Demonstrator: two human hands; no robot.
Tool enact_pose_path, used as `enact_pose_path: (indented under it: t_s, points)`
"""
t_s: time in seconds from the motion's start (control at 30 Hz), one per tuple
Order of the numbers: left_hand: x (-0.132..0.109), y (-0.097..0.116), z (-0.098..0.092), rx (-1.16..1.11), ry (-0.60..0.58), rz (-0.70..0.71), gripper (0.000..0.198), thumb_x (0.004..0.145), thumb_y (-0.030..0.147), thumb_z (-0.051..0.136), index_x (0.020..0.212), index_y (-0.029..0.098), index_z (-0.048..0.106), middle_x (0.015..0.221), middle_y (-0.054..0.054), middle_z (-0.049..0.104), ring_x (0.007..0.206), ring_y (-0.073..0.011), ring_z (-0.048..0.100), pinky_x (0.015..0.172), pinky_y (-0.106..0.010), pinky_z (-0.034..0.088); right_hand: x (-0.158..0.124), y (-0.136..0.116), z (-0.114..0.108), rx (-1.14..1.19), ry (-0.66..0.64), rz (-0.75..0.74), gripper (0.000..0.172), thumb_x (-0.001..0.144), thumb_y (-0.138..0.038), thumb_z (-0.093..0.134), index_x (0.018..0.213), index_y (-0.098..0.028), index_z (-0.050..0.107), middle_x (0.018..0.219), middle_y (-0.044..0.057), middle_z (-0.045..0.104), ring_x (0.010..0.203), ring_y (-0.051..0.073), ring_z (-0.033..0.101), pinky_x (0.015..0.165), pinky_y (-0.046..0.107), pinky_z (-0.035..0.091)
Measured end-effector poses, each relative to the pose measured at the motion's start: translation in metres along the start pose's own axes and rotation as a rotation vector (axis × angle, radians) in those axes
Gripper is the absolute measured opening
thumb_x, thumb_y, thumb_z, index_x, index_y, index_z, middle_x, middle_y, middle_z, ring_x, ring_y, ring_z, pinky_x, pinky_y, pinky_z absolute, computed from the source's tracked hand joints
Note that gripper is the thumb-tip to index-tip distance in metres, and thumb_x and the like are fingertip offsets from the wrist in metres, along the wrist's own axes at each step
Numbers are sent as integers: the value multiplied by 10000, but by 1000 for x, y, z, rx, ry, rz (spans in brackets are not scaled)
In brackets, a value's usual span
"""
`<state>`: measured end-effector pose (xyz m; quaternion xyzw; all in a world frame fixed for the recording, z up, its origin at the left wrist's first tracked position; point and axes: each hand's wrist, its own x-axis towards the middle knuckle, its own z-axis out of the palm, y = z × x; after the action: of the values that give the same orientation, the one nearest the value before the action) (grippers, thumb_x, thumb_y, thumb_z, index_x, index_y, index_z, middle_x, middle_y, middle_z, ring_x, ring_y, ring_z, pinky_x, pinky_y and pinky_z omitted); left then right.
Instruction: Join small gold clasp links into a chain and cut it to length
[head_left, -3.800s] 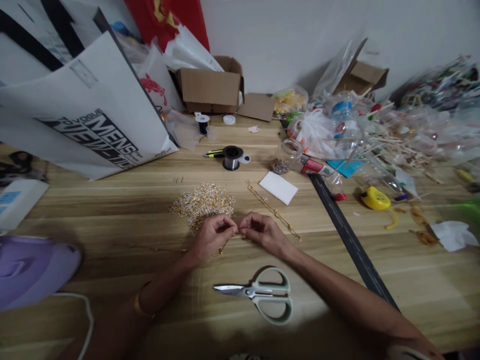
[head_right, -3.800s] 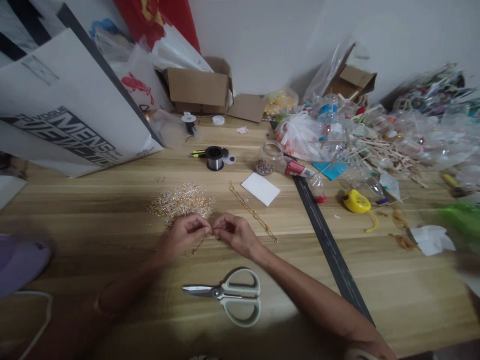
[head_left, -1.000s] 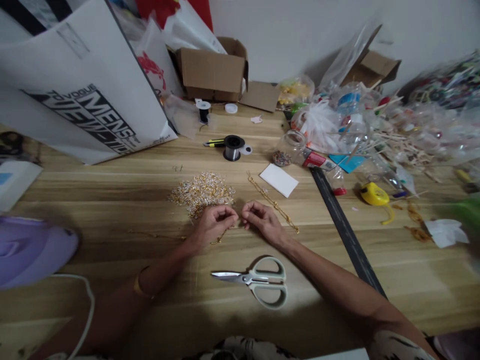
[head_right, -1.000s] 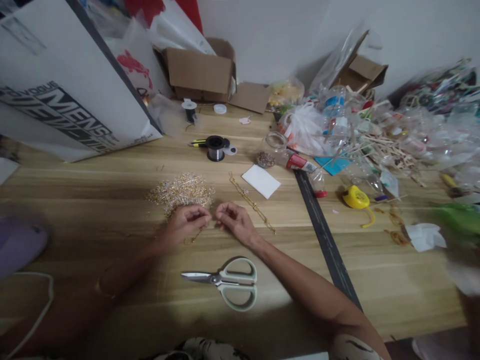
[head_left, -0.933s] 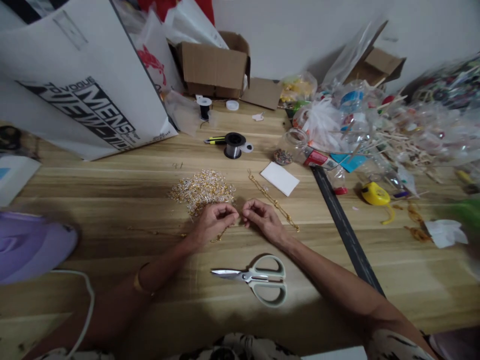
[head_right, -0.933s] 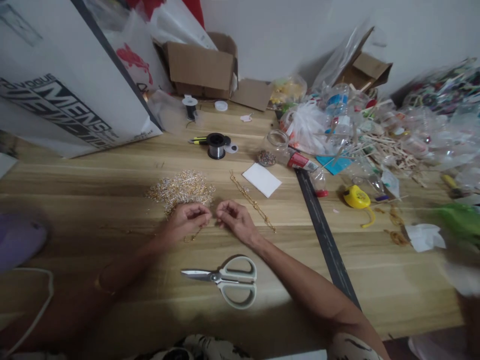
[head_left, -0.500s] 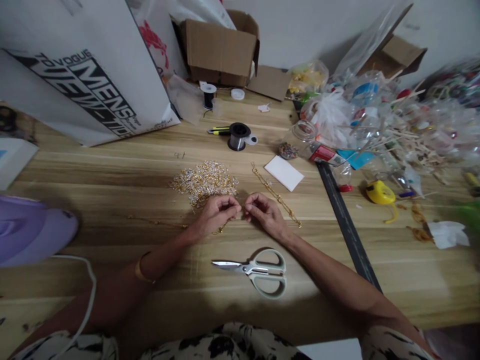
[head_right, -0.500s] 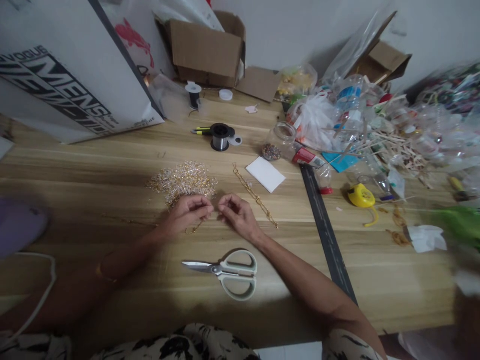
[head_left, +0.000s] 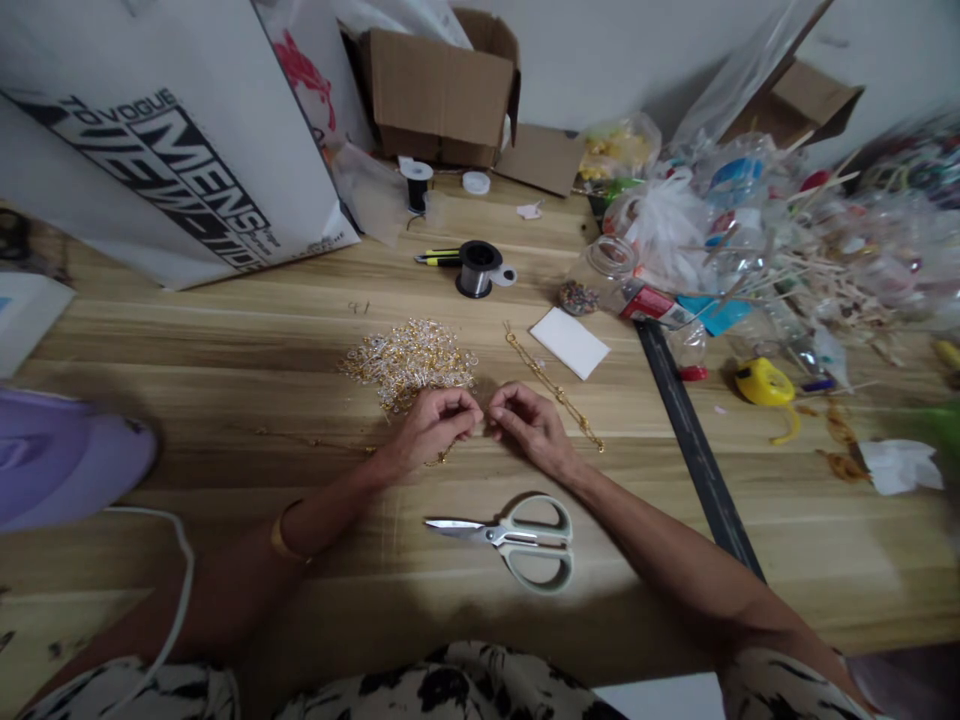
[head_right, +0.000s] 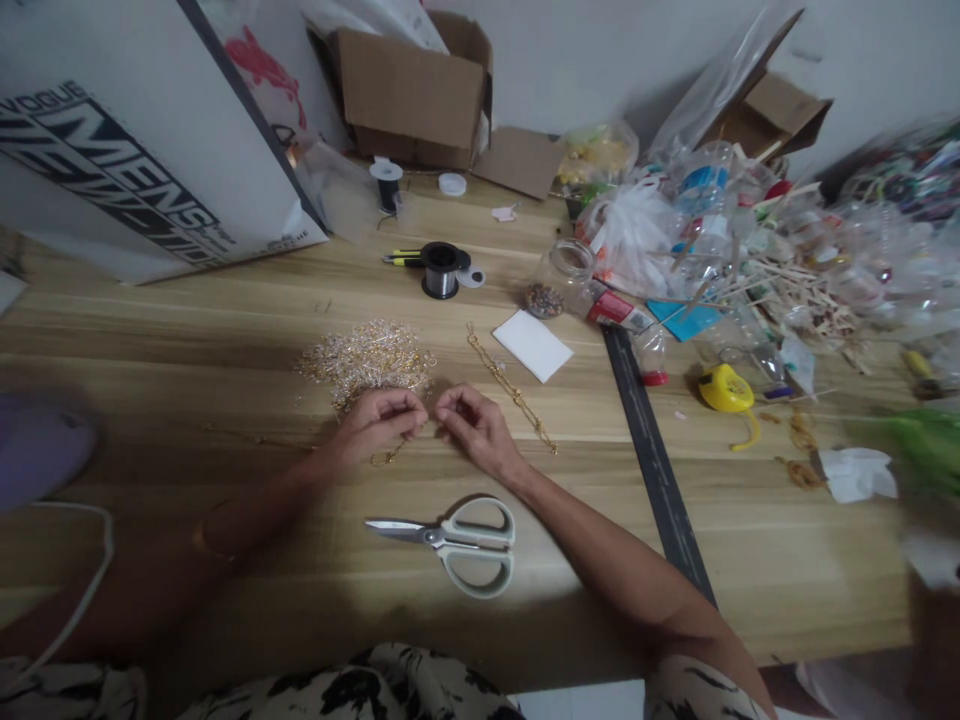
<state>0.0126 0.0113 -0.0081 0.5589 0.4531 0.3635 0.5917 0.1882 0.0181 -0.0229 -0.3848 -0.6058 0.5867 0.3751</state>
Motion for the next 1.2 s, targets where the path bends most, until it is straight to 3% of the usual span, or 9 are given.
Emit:
enact_pose_path:
  t_s: [1.2]
  points:
    - [0, -3, -1, 0, 2, -10, 158, 744, 256, 611, 686, 110, 593, 595, 7, 571, 543, -77, 518, 520, -185, 416, -2, 0, 2, 12, -36, -57, 213, 836, -367, 580, 828, -159, 534, 698, -3, 521, 579, 95, 516, 537, 221, 435]
